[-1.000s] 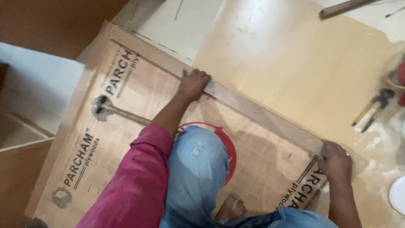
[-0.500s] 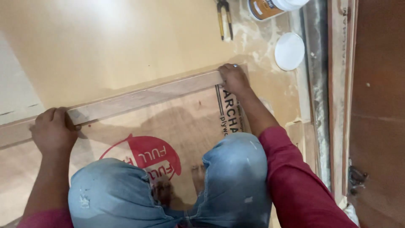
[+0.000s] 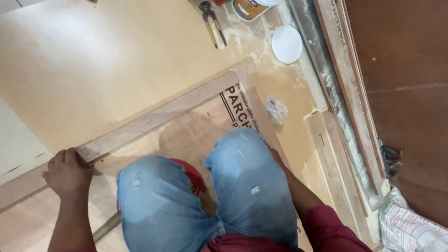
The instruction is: Apply glue to wooden strips and nail them to plywood boards to assemble furniture panels.
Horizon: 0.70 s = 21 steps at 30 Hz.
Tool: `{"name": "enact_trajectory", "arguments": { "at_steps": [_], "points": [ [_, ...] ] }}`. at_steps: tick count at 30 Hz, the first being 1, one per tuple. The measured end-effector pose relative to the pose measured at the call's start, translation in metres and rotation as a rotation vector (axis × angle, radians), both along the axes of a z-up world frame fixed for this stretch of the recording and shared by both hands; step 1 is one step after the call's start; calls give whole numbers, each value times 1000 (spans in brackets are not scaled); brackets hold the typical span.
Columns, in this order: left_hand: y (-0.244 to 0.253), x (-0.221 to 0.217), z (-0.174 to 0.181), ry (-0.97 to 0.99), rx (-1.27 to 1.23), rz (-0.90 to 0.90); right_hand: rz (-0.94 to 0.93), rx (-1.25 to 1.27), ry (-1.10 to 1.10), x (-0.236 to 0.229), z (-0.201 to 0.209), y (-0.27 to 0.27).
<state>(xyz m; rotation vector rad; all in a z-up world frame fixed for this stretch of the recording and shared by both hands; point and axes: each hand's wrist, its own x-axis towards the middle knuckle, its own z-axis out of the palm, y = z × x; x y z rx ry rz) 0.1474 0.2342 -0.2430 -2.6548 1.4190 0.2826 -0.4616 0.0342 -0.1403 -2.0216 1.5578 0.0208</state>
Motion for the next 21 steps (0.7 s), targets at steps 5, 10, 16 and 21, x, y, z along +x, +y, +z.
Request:
{"name": "enact_trajectory", "arguments": {
  "at_steps": [5, 10, 16, 21],
  "points": [
    [-2, 2, 4, 22, 13, 23, -30, -36, 17, -1, 36, 24],
    [-36, -23, 33, -64, -158, -84, -31, -125, 22, -10, 50, -40],
    [-64, -20, 61, -8, 260, -171, -97, -138, 31, -71, 40, -107],
    [-57, 8, 130, -102, 374, -161, -64, -230, 68, -47, 47, -243]
  ]
}}
